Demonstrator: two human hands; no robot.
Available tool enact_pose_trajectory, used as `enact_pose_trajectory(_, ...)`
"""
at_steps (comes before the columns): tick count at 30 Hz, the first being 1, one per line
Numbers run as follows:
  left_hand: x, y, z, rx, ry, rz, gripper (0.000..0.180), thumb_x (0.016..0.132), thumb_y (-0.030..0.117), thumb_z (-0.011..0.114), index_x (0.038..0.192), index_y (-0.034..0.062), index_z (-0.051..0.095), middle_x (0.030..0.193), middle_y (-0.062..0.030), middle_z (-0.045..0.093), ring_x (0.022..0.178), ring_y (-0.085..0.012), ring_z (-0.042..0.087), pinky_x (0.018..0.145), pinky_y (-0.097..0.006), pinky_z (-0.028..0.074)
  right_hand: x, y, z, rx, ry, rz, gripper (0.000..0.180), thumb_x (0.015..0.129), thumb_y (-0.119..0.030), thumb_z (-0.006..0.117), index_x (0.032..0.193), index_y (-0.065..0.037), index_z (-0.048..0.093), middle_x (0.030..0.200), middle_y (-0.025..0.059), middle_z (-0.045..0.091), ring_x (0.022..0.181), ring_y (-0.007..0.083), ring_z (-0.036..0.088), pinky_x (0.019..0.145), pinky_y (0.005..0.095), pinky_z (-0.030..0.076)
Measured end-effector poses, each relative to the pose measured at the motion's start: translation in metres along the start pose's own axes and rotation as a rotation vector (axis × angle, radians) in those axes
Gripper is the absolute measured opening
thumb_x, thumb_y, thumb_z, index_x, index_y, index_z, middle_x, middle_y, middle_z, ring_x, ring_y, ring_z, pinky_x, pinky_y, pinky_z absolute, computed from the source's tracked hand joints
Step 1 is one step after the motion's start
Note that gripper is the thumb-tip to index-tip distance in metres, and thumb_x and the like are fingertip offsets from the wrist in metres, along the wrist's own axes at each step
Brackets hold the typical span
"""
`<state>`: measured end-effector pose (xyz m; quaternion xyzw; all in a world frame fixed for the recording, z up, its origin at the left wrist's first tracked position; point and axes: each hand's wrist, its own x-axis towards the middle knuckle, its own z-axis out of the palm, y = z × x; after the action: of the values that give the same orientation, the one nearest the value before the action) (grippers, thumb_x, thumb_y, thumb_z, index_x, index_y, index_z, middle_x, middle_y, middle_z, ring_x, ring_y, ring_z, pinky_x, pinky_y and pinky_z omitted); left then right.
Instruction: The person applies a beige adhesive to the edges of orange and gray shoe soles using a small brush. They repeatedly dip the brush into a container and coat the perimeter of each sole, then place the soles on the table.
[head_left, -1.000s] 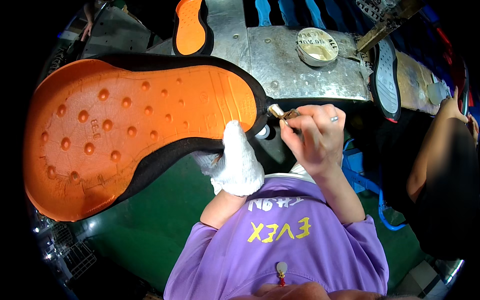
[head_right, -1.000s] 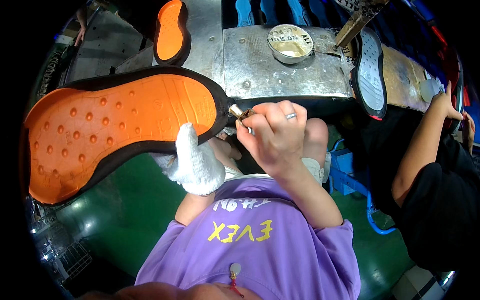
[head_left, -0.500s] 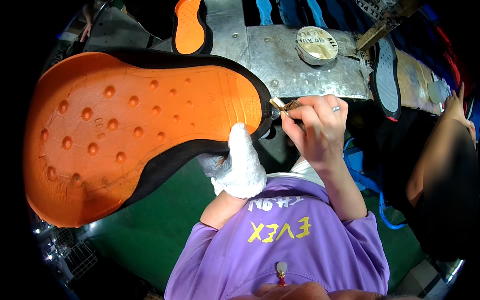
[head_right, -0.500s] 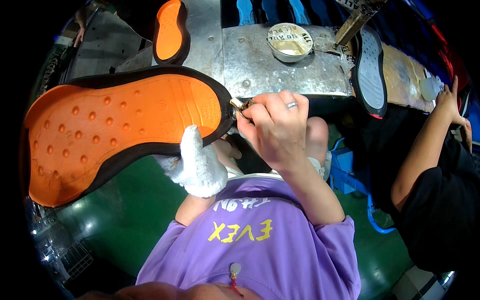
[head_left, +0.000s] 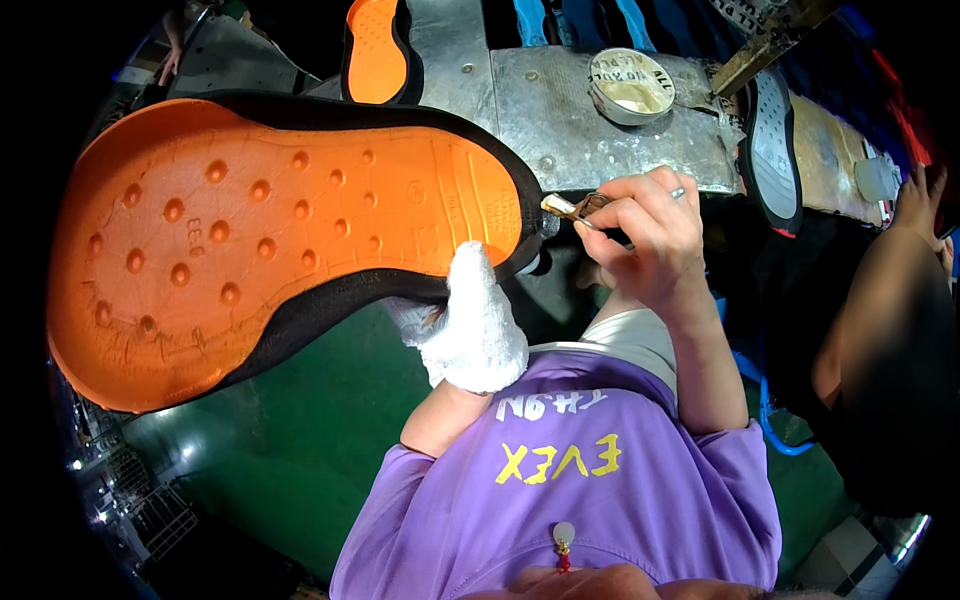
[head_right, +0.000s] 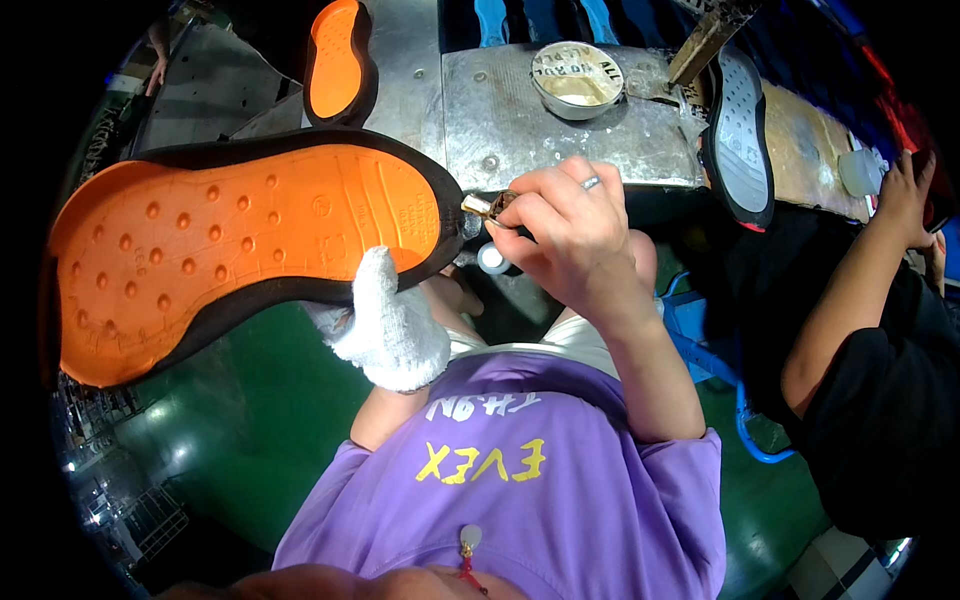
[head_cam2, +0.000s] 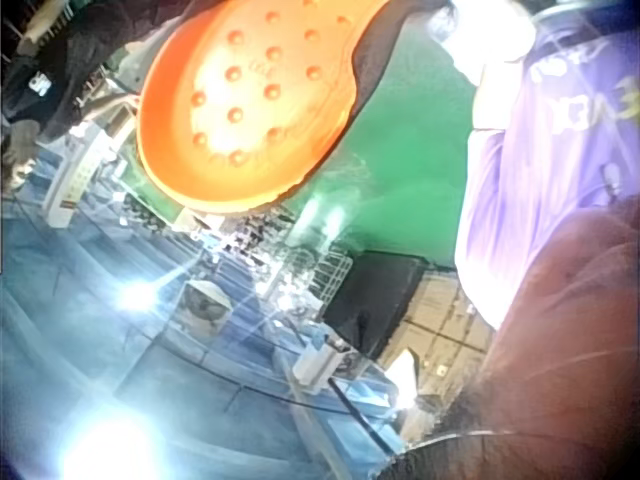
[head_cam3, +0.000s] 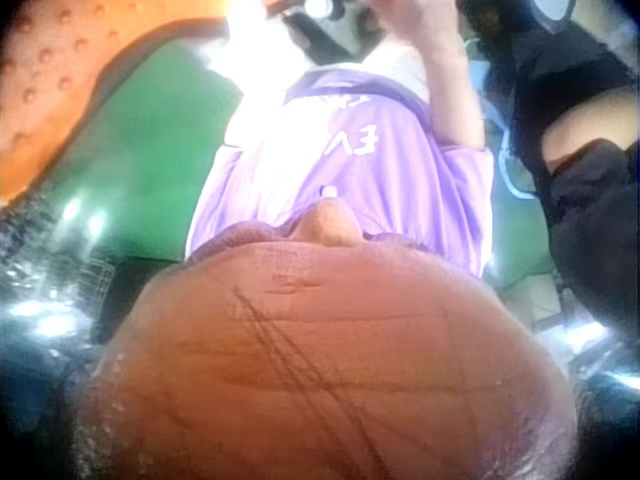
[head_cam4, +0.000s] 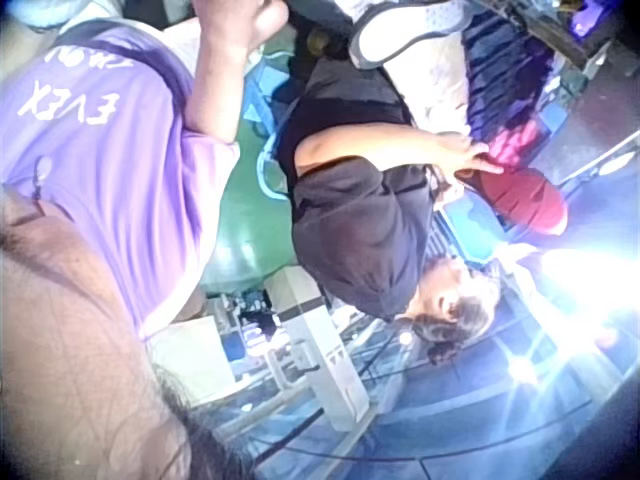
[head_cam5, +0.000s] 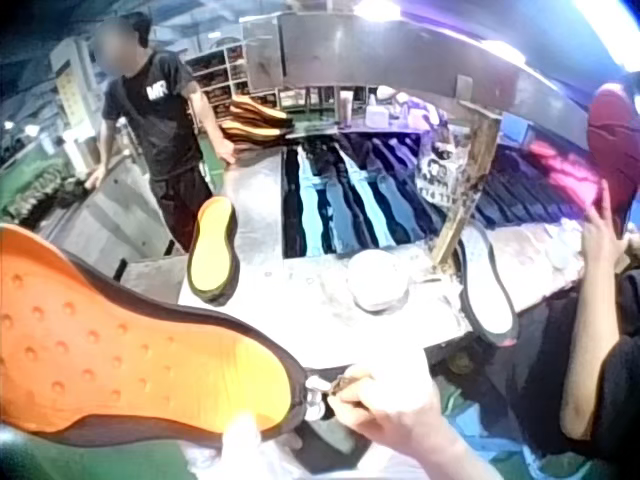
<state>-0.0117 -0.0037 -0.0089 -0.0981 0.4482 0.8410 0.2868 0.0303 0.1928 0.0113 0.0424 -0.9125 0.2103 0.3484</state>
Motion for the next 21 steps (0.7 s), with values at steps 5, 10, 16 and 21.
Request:
enact_pose_trajectory(5,0.001,0.002,0.0,-0.022,-0.02,-0.003,0.053,0.103,0.045,0.04,0.112,-0.0044,0.056,0.089,-0.0213,0.061,0.073,-0.0376,0.061,0.07,-0.047,0.05,0.002,0.002,-0.016,0.108,-0.17,-0.05,0.019,0.068,-0.013,0.082,0.077,-0.014,0.066,0.092,-0.0019,0.066,0.085,0.0184,0.061,0.089,0.0368,0.041)
enact_pose_trajectory(10,0.003,0.003,0.0,-0.05,-0.018,-0.011,0.052,0.104,0.044,0.039,0.112,-0.0046,0.055,0.089,-0.022,0.061,0.073,-0.0387,0.061,0.071,-0.048,0.051,-0.008,0.006,-0.022,0.178,-0.21,-0.052,0.02,0.067,-0.013,0.083,0.079,-0.015,0.066,0.092,-0.0027,0.066,0.085,0.0177,0.061,0.09,0.0368,0.04)
enact_pose_trajectory(16,0.009,-0.004,-0.013,-0.029,-0.049,0.054,0.053,0.104,0.044,0.038,0.112,-0.0051,0.055,0.088,-0.0218,0.061,0.073,-0.0378,0.061,0.069,-0.047,0.051,-0.015,-0.001,-0.02,0.164,-0.089,0.029,0.02,0.069,-0.015,0.084,0.08,-0.017,0.067,0.094,-0.0032,0.066,0.085,0.0186,0.061,0.09,0.0367,0.04)
enact_pose_trajectory(21,0.003,-0.002,-0.006,0.003,-0.057,0.034,0.056,0.103,0.048,0.039,0.112,-0.0046,0.055,0.087,-0.021,0.06,0.072,-0.0372,0.061,0.068,-0.046,0.051,-0.012,-0.009,-0.011,0.066,-0.043,0.043,0.02,0.068,-0.015,0.085,0.078,-0.016,0.068,0.093,-0.0019,0.067,0.085,0.0194,0.062,0.088,0.0375,0.041)
